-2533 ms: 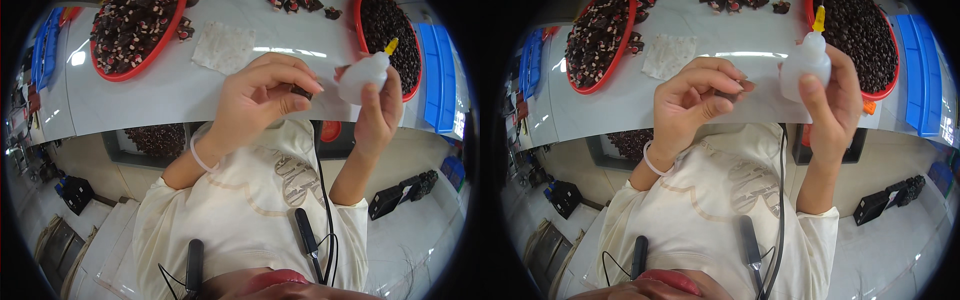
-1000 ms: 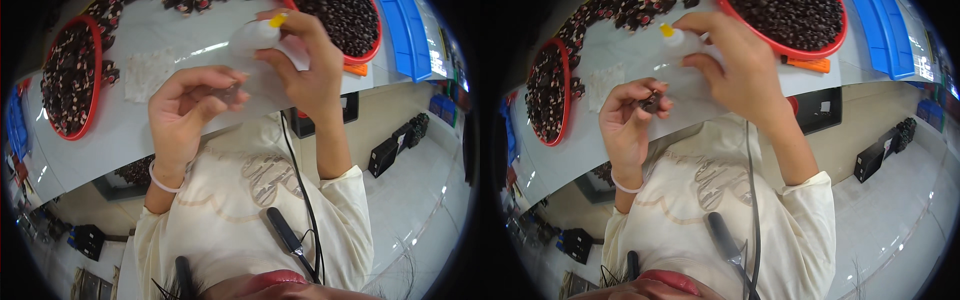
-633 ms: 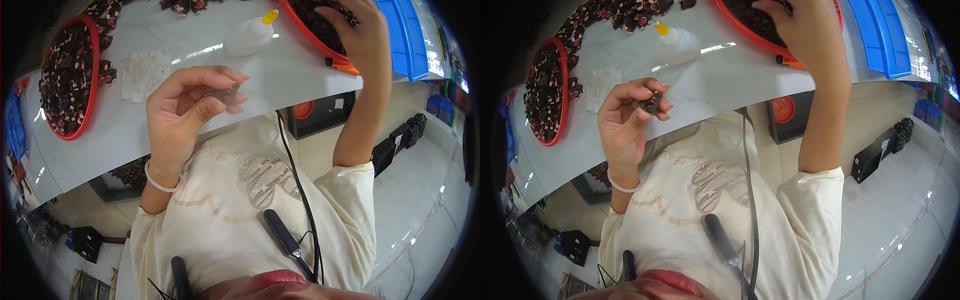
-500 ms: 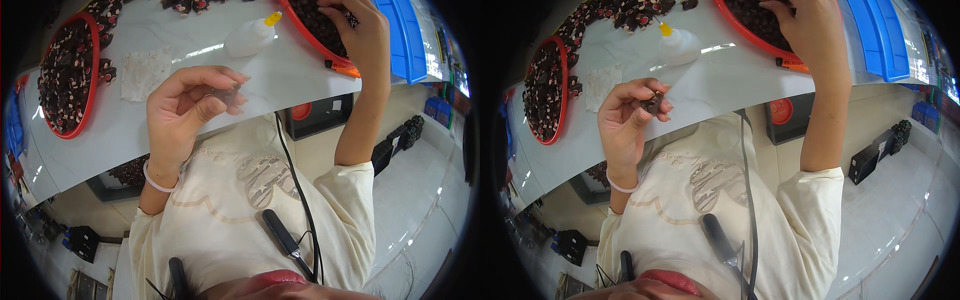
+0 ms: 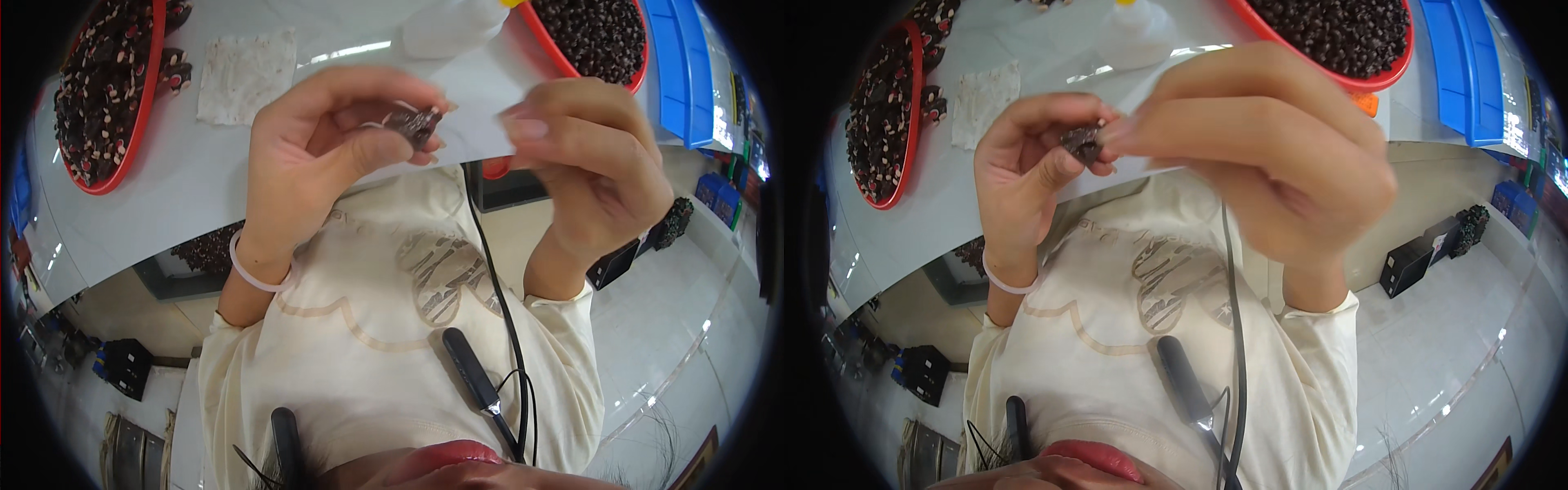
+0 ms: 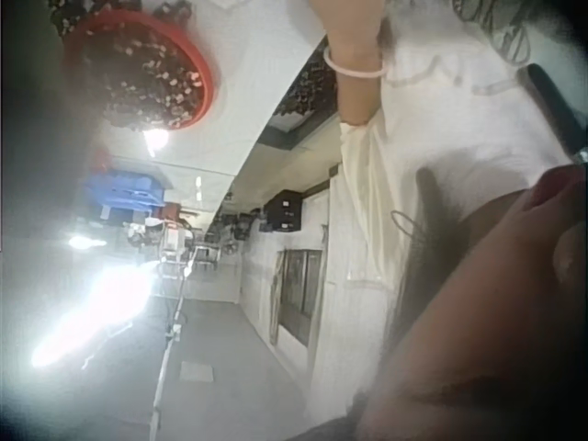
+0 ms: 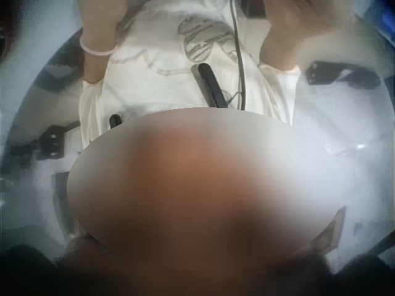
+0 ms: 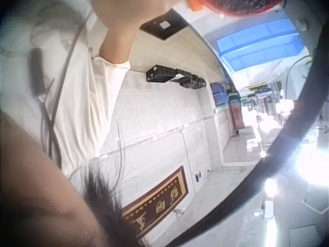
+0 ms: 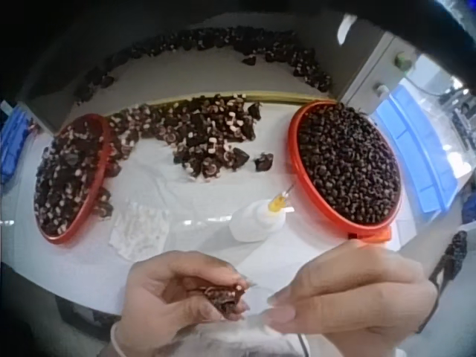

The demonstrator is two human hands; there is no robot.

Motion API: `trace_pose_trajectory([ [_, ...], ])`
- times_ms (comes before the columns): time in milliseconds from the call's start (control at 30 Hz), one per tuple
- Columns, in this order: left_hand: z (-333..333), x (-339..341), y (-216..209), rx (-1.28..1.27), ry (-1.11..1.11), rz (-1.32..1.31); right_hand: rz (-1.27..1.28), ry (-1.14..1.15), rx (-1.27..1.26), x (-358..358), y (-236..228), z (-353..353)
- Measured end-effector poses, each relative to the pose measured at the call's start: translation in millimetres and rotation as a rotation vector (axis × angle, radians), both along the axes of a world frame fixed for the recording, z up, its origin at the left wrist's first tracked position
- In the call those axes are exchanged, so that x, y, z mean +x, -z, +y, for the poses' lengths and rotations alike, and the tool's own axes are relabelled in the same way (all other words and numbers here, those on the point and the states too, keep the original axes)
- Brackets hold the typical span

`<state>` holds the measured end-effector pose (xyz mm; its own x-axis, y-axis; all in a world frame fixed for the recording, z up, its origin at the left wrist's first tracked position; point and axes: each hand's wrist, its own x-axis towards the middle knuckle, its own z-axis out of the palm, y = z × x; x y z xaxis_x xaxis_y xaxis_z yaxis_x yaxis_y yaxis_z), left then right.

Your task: Assembling small decorative figurines by applying glue to individual components.

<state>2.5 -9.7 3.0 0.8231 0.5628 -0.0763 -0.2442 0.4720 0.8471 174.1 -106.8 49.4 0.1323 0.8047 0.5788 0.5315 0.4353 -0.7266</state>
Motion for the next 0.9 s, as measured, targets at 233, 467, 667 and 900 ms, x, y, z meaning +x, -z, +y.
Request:
trace_pose_trajectory([
  [233,-2,-4,5,0.018,-0.05,-0.024,-0.098,-0.086,-0.031,-17,21,16],
  [467,-7,-8,8,0.499,-0.206,0.03,-0.155,0.119,-0.234,-27,8,11],
  [667,-8,-5,8,0.699,-0.208,-0.017,-0.199,0.071,-0.232,-23,12,2],
  [900,-11,0,5,0.609,-0.206,-0.038,-0.135,0.038,-0.02,-26,25,-3],
])
